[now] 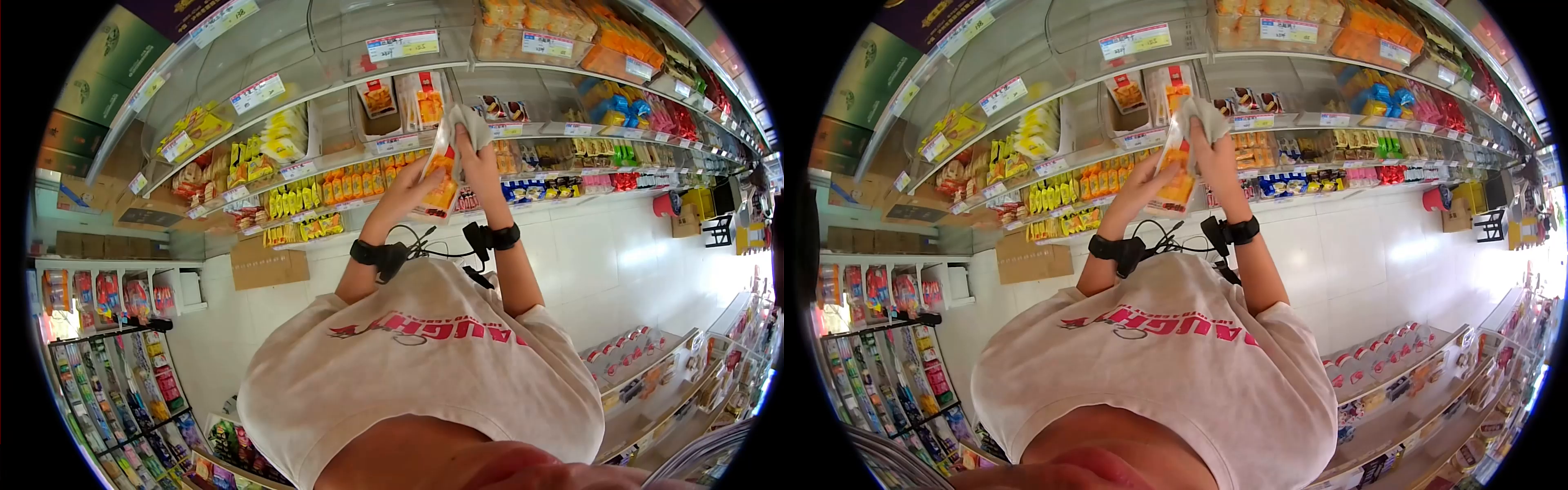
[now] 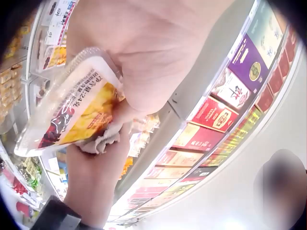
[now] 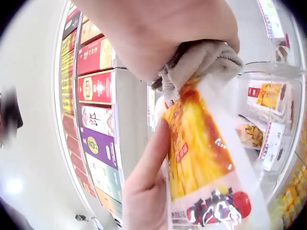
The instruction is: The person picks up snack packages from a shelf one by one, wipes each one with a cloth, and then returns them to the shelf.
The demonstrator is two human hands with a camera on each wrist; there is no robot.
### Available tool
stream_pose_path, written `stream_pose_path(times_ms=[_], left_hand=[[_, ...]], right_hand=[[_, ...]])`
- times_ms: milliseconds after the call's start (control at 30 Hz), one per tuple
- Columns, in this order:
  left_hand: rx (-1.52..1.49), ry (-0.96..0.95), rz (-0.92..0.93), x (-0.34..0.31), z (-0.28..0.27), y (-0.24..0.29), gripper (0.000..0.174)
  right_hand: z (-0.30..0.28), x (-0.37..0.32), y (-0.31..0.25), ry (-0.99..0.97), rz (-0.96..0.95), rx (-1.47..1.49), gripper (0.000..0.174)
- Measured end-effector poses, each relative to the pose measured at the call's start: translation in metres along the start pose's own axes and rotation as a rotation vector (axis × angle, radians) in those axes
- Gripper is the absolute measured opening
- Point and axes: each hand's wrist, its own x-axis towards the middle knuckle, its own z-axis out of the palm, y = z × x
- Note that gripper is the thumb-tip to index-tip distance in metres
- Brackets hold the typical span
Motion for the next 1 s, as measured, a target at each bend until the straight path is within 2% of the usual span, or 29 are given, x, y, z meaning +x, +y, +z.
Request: stream_pose_path(times_ms=[67,100,133,167,233,333,400,500,567,600,700,733,767,833,900,1000], left_hand=[[-0.104,0.08,0.03,-0.005,-0.001,0.007,0.042],[-0.048,0.134,0.043,-0.006,-0.006,0.002,0.041],[0.008,0.189,0.055,-0.003,-0.013,-0.006,0.041],[0.063,0.245,0.068,0.001,-0.02,-0.014,0.04],[0.134,0.349,0.115,0.004,-0.029,-0.02,0.029],[0.255,0.444,0.103,0.0,-0.048,-0.03,0.018],[0.142,0.482,0.21,-0.003,-0.048,-0.029,0.02],[0.028,0.628,0.278,-0.008,-0.055,-0.023,0.022],[-0.025,0.77,0.335,-0.004,-0.074,-0.029,0.022],[-0.018,0.718,0.336,-0.007,-0.082,-0.026,0.023],[-0.195,0.54,0.069,-0.025,-0.095,-0.005,0.027],[-0.122,0.481,0.014,-0.029,-0.107,-0.012,0.028],[-0.052,0.417,-0.041,-0.036,-0.12,-0.025,0.029],[-0.101,0.342,-0.092,-0.04,-0.13,-0.033,0.029],[-0.331,0.331,-0.079,-0.043,-0.135,-0.037,0.026],[-0.357,0.318,-0.153,-0.044,-0.144,-0.04,0.029]], right_hand=[[0.004,-0.002,0.005,0.107,0.198,0.281,0.044],[0.007,-0.004,0.006,0.163,0.301,0.421,0.044],[0.009,-0.005,0.012,0.082,0.342,0.666,0.045],[0.013,-0.008,0.019,0.022,0.344,0.662,0.047],[0.023,-0.017,0.033,-0.093,0.357,0.651,0.049],[0.044,-0.018,0.038,-0.02,0.268,0.588,0.044],[0.055,-0.021,0.028,0.014,0.229,0.549,0.042],[0.062,-0.023,0.033,-0.089,0.309,0.352,0.045],[0.079,-0.034,0.031,-0.207,0.247,0.187,0.042],[0.087,-0.039,0.029,-0.264,0.216,0.106,0.04],[0.103,-0.032,0.033,-0.306,0.223,0.032,0.036],[0.109,-0.028,0.04,-0.253,0.079,0.031,0.034],[0.114,-0.024,0.043,-0.229,0.049,0.018,0.035],[0.124,-0.02,0.041,-0.178,-0.011,-0.013,0.035],[0.13,-0.022,0.045,-0.097,-0.027,-0.063,0.035],[0.133,-0.02,0.057,0.022,-0.098,-0.225,0.036]])
